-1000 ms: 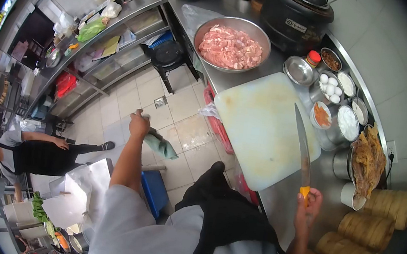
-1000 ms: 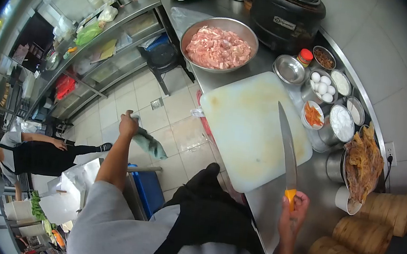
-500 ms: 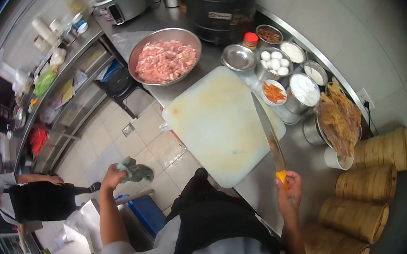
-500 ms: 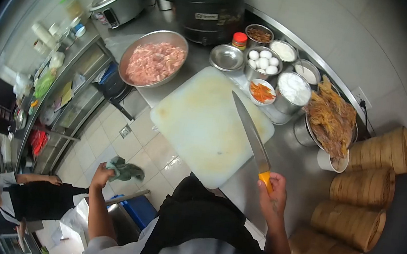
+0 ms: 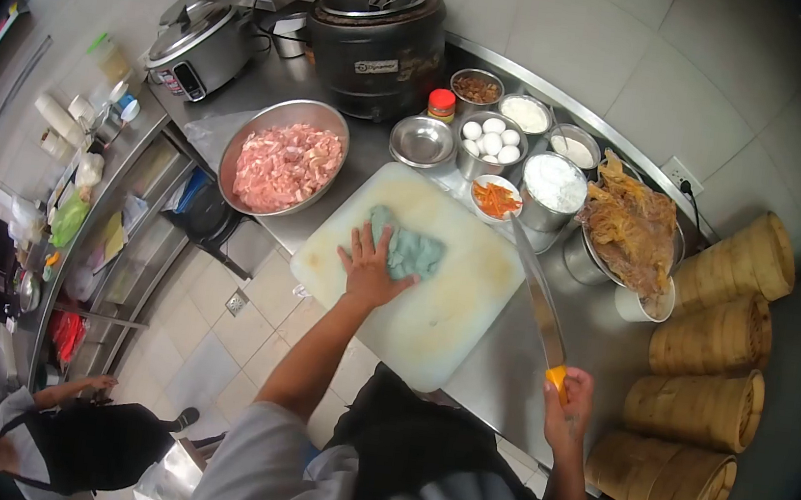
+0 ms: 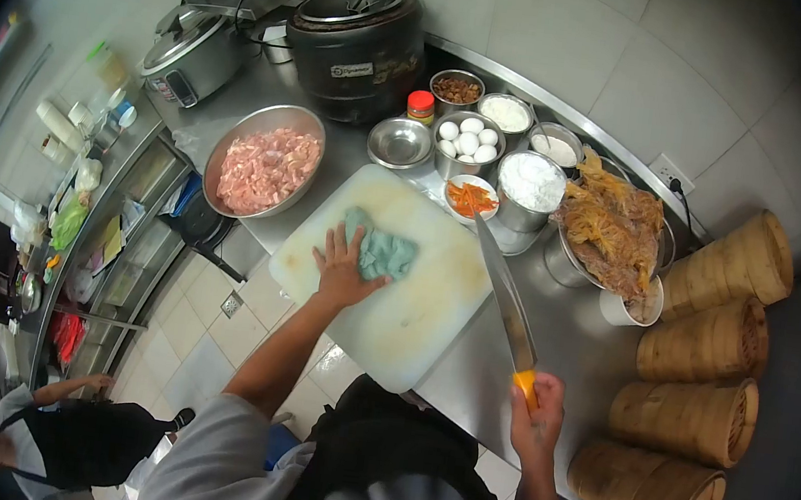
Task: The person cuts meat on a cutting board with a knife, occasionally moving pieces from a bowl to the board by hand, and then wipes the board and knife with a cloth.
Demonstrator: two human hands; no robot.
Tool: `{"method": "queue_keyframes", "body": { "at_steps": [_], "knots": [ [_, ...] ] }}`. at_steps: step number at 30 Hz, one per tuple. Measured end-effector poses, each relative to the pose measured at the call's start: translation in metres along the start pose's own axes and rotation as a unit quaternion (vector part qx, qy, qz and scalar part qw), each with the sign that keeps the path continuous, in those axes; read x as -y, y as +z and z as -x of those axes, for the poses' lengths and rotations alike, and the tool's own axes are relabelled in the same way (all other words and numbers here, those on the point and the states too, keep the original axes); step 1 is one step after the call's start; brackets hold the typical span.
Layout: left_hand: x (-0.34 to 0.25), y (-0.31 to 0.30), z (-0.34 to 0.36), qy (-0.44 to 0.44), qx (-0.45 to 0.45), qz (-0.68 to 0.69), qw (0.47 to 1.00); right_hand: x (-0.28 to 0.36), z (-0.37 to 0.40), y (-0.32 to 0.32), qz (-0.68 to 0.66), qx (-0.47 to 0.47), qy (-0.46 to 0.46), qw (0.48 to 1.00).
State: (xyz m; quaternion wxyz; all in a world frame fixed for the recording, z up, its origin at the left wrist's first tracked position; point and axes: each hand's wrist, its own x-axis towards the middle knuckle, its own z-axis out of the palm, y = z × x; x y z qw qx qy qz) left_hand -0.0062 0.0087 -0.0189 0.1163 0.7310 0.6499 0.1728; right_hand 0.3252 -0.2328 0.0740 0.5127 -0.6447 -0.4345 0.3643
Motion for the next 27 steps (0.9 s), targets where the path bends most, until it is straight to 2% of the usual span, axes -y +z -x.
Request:
{"method": "queue_keyframes", "body": {
  "at_steps": [1, 5, 6, 8, 10, 11, 13, 15, 17, 19, 20, 22, 24, 25, 27],
  "knots": [
    [-0.006, 0.007, -0.01, 0.008, -0.047, -0.024, 0.999, -0.005, 0.006, -0.008, 0.016, -0.01, -0.002, 1.0],
    [0.007, 0.033, -0.071, 0.028, -0.067, -0.034, 0.997, -0.028, 0.036, -0.041, 0.121, -0.068, 0.028, 0.99],
    [0.011, 0.031, -0.09, 0.043, -0.057, -0.034, 0.997, -0.007, 0.038, -0.029, 0.051, -0.098, -0.005, 0.994],
    [0.009, 0.036, -0.117, 0.061, -0.046, -0.03, 0.997, -0.012, 0.05, -0.04, 0.055, -0.11, 0.02, 0.992],
    [-0.005, 0.044, -0.131, -0.013, -0.158, 0.013, 0.987, -0.01, 0.061, -0.047, 0.06, -0.127, 0.044, 0.989],
    [-0.014, 0.051, -0.13, -0.012, -0.156, 0.016, 0.988, -0.007, 0.066, -0.049, 0.067, -0.132, 0.054, 0.988],
    [-0.039, 0.064, -0.115, 0.051, -0.143, 0.083, 0.985, -0.009, 0.078, -0.052, 0.076, -0.132, 0.068, 0.986],
    [-0.071, 0.096, -0.069, 0.164, -0.197, 0.152, 0.955, -0.026, 0.078, -0.05, 0.065, -0.14, 0.078, 0.985],
    [-0.102, 0.11, -0.013, 0.182, -0.026, 0.173, 0.968, -0.03, 0.069, -0.041, 0.053, -0.125, 0.063, 0.989],
    [-0.128, 0.081, 0.043, 0.293, -0.011, 0.253, 0.922, -0.021, 0.054, -0.029, 0.043, -0.104, 0.048, 0.993],
    [-0.124, 0.077, 0.043, 0.291, -0.015, 0.251, 0.923, -0.009, 0.044, -0.023, 0.029, -0.076, 0.048, 0.996],
    [-0.103, 0.068, 0.038, 0.349, 0.034, 0.194, 0.916, 0.002, 0.026, -0.013, -0.017, -0.041, 0.037, 0.998],
    [-0.052, 0.086, -0.018, 0.321, -0.041, 0.099, 0.941, 0.011, 0.014, -0.004, -0.014, -0.047, 0.012, 0.999],
    [-0.028, 0.064, -0.047, 0.257, -0.023, 0.123, 0.958, 0.015, 0.01, 0.0, -0.007, -0.055, -0.007, 0.998],
    [0.033, 0.056, -0.11, 0.214, -0.154, -0.05, 0.963, 0.029, 0.01, 0.001, -0.004, -0.047, -0.004, 0.999]
  ]
}}
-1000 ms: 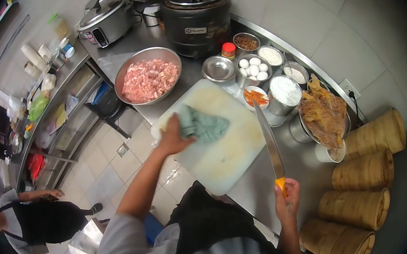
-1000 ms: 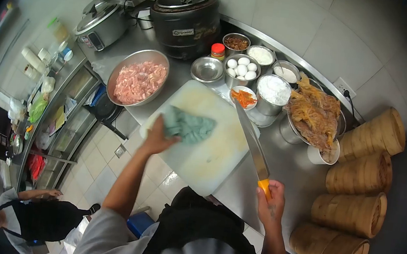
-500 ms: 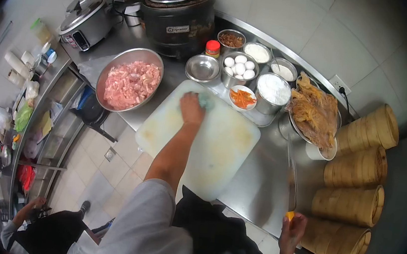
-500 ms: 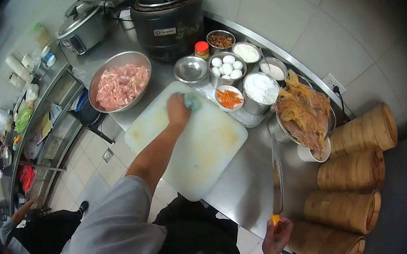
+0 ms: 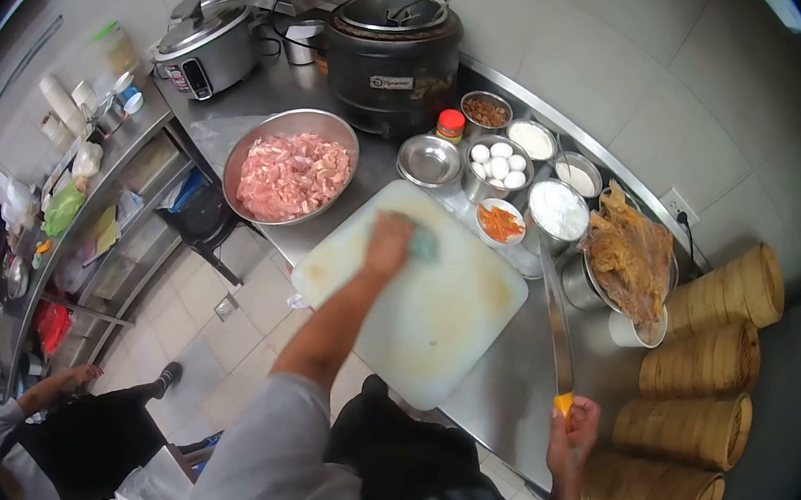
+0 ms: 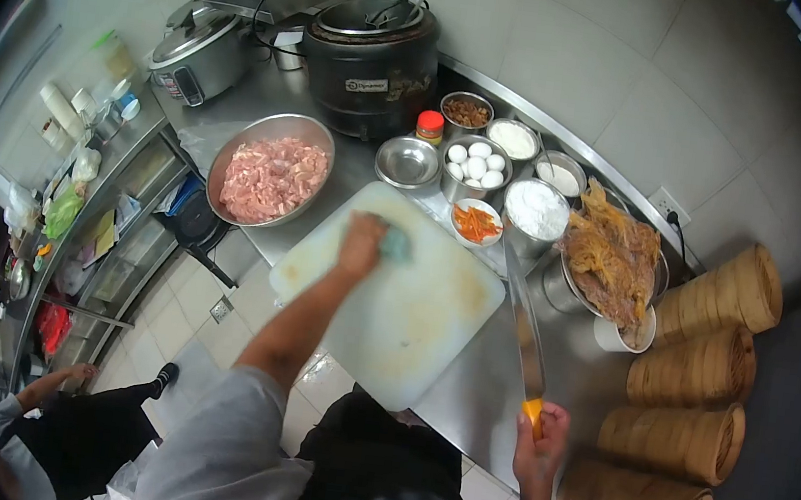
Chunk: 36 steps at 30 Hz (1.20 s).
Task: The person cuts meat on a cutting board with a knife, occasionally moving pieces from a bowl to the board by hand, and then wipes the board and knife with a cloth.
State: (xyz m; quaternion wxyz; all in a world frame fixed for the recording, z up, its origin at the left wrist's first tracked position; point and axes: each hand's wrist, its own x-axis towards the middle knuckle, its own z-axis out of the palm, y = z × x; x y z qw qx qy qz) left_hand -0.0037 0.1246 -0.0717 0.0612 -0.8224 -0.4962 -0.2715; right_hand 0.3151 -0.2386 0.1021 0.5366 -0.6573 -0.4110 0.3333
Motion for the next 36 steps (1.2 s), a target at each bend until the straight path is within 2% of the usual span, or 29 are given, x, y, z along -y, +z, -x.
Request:
{"method": "queue_keyframes", "body": {
  "at_steps": [1, 2, 3, 4, 6, 7, 9, 12, 13, 15, 16, 17, 19, 21, 22, 23, 24, 25, 26, 27, 28, 30, 31, 33, 34, 36],
  "knots": [
    [0.027, -0.015, -0.013, -0.025, 0.014, -0.046, 0.999, 0.004, 0.002, -0.001, 0.006, 0.004, 0.009, 1.0],
    [0.057, -0.009, -0.016, -0.044, -0.034, -0.056, 0.997, 0.002, 0.005, -0.003, 0.013, 0.003, 0.008, 1.0],
    [0.063, -0.032, -0.027, -0.134, 0.059, -0.034, 0.989, -0.003, 0.01, -0.008, 0.025, -0.001, 0.005, 1.0],
    [0.052, -0.054, -0.03, -0.157, 0.054, -0.011, 0.986, -0.008, 0.016, -0.012, 0.037, -0.005, 0.005, 0.999],
    [0.048, -0.039, -0.026, -0.143, 0.007, -0.05, 0.988, -0.022, 0.027, -0.021, 0.038, -0.019, 0.002, 0.999],
    [0.04, -0.028, -0.021, -0.143, 0.013, -0.048, 0.988, -0.028, 0.034, -0.027, 0.073, -0.026, 0.025, 0.997],
    [0.012, -0.002, -0.018, -0.143, -0.071, -0.003, 0.987, -0.035, 0.039, -0.032, 0.108, -0.026, 0.045, 0.993],
    [-0.061, 0.031, 0.015, -0.144, -0.073, 0.119, 0.98, -0.039, 0.038, -0.028, 0.068, -0.021, 0.061, 0.996],
    [-0.1, 0.014, 0.029, -0.15, -0.048, 0.181, 0.971, -0.04, 0.032, -0.025, 0.049, -0.004, 0.066, 0.997],
    [-0.158, -0.009, 0.07, -0.09, 0.01, 0.241, 0.966, -0.048, 0.012, -0.013, 0.024, 0.018, 0.065, 0.997],
    [-0.176, -0.036, 0.09, -0.044, 0.093, 0.256, 0.961, -0.056, -0.001, -0.005, 0.034, 0.04, 0.037, 0.998],
    [-0.183, -0.057, 0.109, -0.005, 0.176, 0.241, 0.954, -0.061, -0.013, 0.001, 0.047, 0.058, 0.011, 0.997],
    [-0.18, -0.115, 0.136, 0.044, 0.239, 0.272, 0.931, -0.055, -0.034, 0.03, -0.032, 0.077, -0.028, 0.996],
    [-0.162, -0.151, 0.166, -0.049, 0.26, 0.35, 0.899, -0.049, -0.052, 0.054, 0.011, 0.116, -0.064, 0.991],
    [-0.145, -0.155, 0.178, -0.232, 0.253, 0.446, 0.827, -0.039, -0.057, 0.067, 0.006, 0.115, -0.069, 0.991],
    [-0.134, -0.16, 0.188, -0.408, 0.232, 0.519, 0.714, -0.027, -0.058, 0.08, 0.077, 0.13, -0.116, 0.982],
    [-0.138, -0.174, 0.185, -0.414, 0.221, 0.512, 0.719, -0.014, -0.06, 0.097, 0.144, 0.15, -0.166, 0.964],
    [-0.146, -0.196, 0.176, -0.435, 0.082, 0.67, 0.595, 0.001, -0.06, 0.115, 0.133, 0.163, -0.174, 0.962],
    [-0.154, -0.21, 0.17, -0.424, -0.066, 0.789, 0.439, 0.016, -0.057, 0.132, 0.181, 0.189, -0.198, 0.945],
    [-0.165, -0.21, 0.164, -0.439, -0.128, 0.78, 0.426, 0.025, -0.048, 0.148, 0.229, 0.215, -0.223, 0.923],
    [-0.174, -0.209, 0.154, -0.44, -0.15, 0.772, 0.433, 0.031, -0.037, 0.164, 0.218, 0.233, -0.235, 0.918],
    [-0.179, -0.211, 0.136, -0.45, -0.253, 0.681, 0.52, 0.042, -0.015, 0.193, 0.259, 0.333, -0.308, 0.853],
    [-0.174, -0.218, 0.137, -0.449, -0.273, 0.672, 0.522, 0.047, -0.004, 0.199, 0.229, 0.334, -0.358, 0.841],
    [-0.165, -0.234, 0.145, -0.499, -0.323, 0.67, 0.445, 0.059, 0.006, 0.199, 0.219, 0.381, -0.377, 0.815],
    [-0.159, -0.239, 0.151, -0.495, -0.335, 0.664, 0.449, 0.064, 0.009, 0.198, 0.218, 0.411, -0.384, 0.797],
    [-0.139, -0.24, 0.171, -0.512, -0.423, 0.592, 0.456, 0.06, 0.013, 0.188, 0.223, 0.423, -0.404, 0.779]
  ]
}}
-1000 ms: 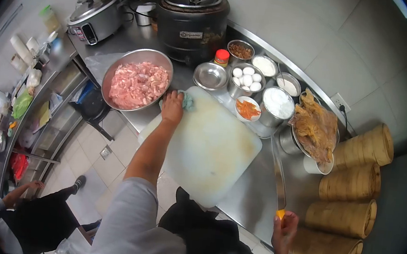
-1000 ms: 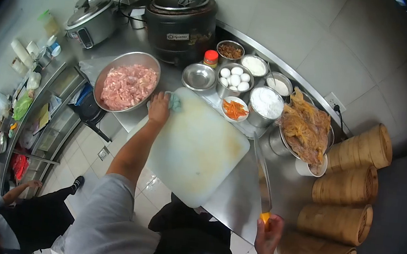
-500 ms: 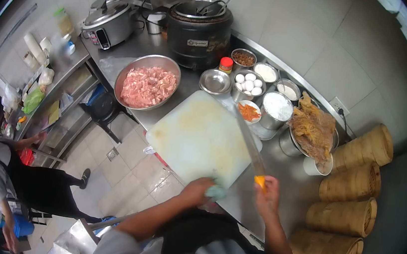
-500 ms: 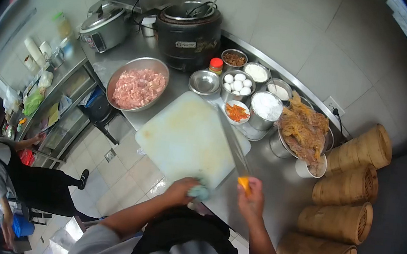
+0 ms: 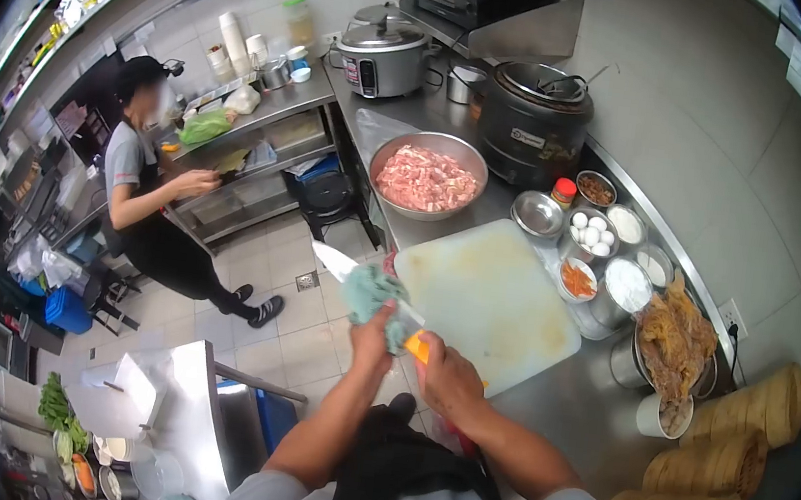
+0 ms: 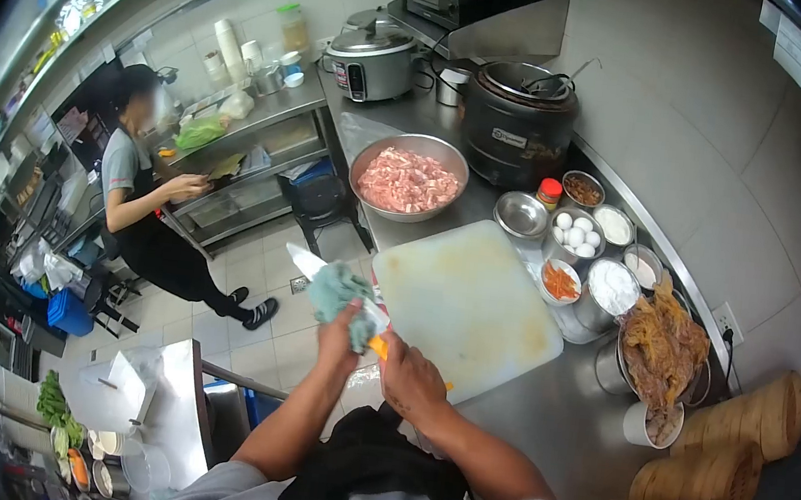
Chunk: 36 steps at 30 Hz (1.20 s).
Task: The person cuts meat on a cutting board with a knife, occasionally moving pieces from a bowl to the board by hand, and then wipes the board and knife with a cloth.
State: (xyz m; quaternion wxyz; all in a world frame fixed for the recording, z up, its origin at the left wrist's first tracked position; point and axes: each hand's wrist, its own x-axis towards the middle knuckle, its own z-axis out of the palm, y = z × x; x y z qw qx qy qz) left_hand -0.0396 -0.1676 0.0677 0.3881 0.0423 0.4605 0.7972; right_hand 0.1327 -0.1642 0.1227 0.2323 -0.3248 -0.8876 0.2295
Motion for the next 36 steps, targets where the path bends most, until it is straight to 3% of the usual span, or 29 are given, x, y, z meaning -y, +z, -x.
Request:
{"method": "queue_keyframes", "body": {
  "at_steps": [2, 4, 5, 6, 7, 9, 10, 12, 13, 16, 17, 18, 20, 22, 24, 26, 27, 28, 30, 31, 32, 34, 35, 36],
  "knots": [
    [-0.007, -0.054, -0.056, 0.019, -0.042, 0.004, 0.999, -0.011, 0.017, -0.001, -0.059, 0.045, -0.005, 0.997],
    [-0.048, -0.088, -0.077, 0.065, -0.095, 0.035, 0.993, -0.025, 0.042, -0.011, -0.074, 0.1, 0.072, 0.99],
    [-0.061, -0.132, -0.105, 0.052, -0.112, 0.014, 0.992, -0.039, 0.059, -0.01, -0.079, 0.113, 0.103, 0.985],
    [-0.064, -0.169, -0.125, 0.04, -0.128, -0.007, 0.991, -0.058, 0.077, -0.006, -0.084, 0.081, 0.14, 0.983],
    [-0.067, -0.173, -0.118, 0.044, -0.126, 0.002, 0.991, -0.08, 0.092, 0.0, -0.089, 0.048, 0.174, 0.98],
    [-0.079, -0.177, -0.088, 0.12, -0.038, -0.118, 0.985, -0.119, 0.112, 0.005, -0.05, -0.052, 0.22, 0.973],
    [-0.083, -0.174, -0.075, 0.118, -0.043, -0.11, 0.986, -0.137, 0.108, 0.002, -0.042, -0.048, 0.217, 0.974],
    [-0.086, -0.173, -0.059, -0.016, 0.031, -0.009, 0.999, -0.166, 0.1, -0.001, -0.006, -0.15, 0.196, 0.969],
    [-0.086, -0.183, -0.063, -0.078, 0.082, 0.064, 0.992, -0.179, 0.091, 0.001, 0.001, -0.143, 0.193, 0.971],
    [-0.076, -0.205, -0.095, -0.103, 0.039, 0.083, 0.99, -0.197, 0.054, 0.0, 0.029, -0.16, 0.199, 0.966],
    [-0.086, -0.191, -0.093, -0.027, -0.067, 0.001, 0.997, -0.197, 0.043, 0.0, 0.111, -0.124, 0.225, 0.96],
    [-0.093, -0.2, -0.101, -0.03, -0.083, 0.004, 0.996, -0.191, 0.032, 0.006, 0.194, -0.084, 0.248, 0.946],
    [-0.11, -0.223, -0.122, 0.123, -0.063, -0.267, 0.954, -0.168, 0.01, 0.029, 0.178, -0.104, 0.213, 0.955],
    [-0.143, -0.223, -0.126, 0.155, -0.04, -0.292, 0.943, -0.131, -0.017, 0.047, 0.163, -0.133, 0.186, 0.96],
    [-0.165, -0.233, -0.144, 0.189, -0.008, -0.32, 0.928, -0.071, -0.059, 0.071, 0.048, -0.111, 0.181, 0.976],
    [-0.163, -0.256, -0.178, 0.201, -0.011, -0.516, 0.833, -0.031, -0.089, 0.099, 0.017, -0.121, 0.123, 0.985],
    [-0.147, -0.283, -0.21, 0.176, -0.092, -0.588, 0.784, -0.006, -0.103, 0.112, -0.009, -0.115, 0.128, 0.985],
    [-0.148, -0.289, -0.211, 0.174, -0.093, -0.588, 0.784, 0.002, -0.114, 0.13, -0.031, -0.099, 0.123, 0.987],
    [-0.148, -0.287, -0.222, 0.204, 0.028, -0.506, 0.838, 0.022, -0.131, 0.155, -0.088, -0.062, 0.118, 0.987],
    [-0.16, -0.283, -0.228, 0.051, -0.1, -0.557, 0.823, 0.035, -0.126, 0.164, -0.086, -0.056, 0.131, 0.986],
    [-0.158, -0.293, -0.223, 0.042, -0.099, -0.561, 0.821, 0.047, -0.129, 0.172, -0.077, -0.028, 0.129, 0.988],
    [-0.161, -0.298, -0.237, 0.156, -0.04, -0.529, 0.833, 0.063, -0.151, 0.184, -0.067, -0.013, 0.116, 0.991],
    [-0.154, -0.308, -0.252, 0.141, 0.063, -0.479, 0.864, 0.069, -0.156, 0.19, -0.072, 0.005, 0.11, 0.991],
    [-0.152, -0.316, -0.247, 0.133, 0.065, -0.481, 0.864, 0.074, -0.15, 0.196, -0.079, 0.029, 0.11, 0.99]
  ]
}}
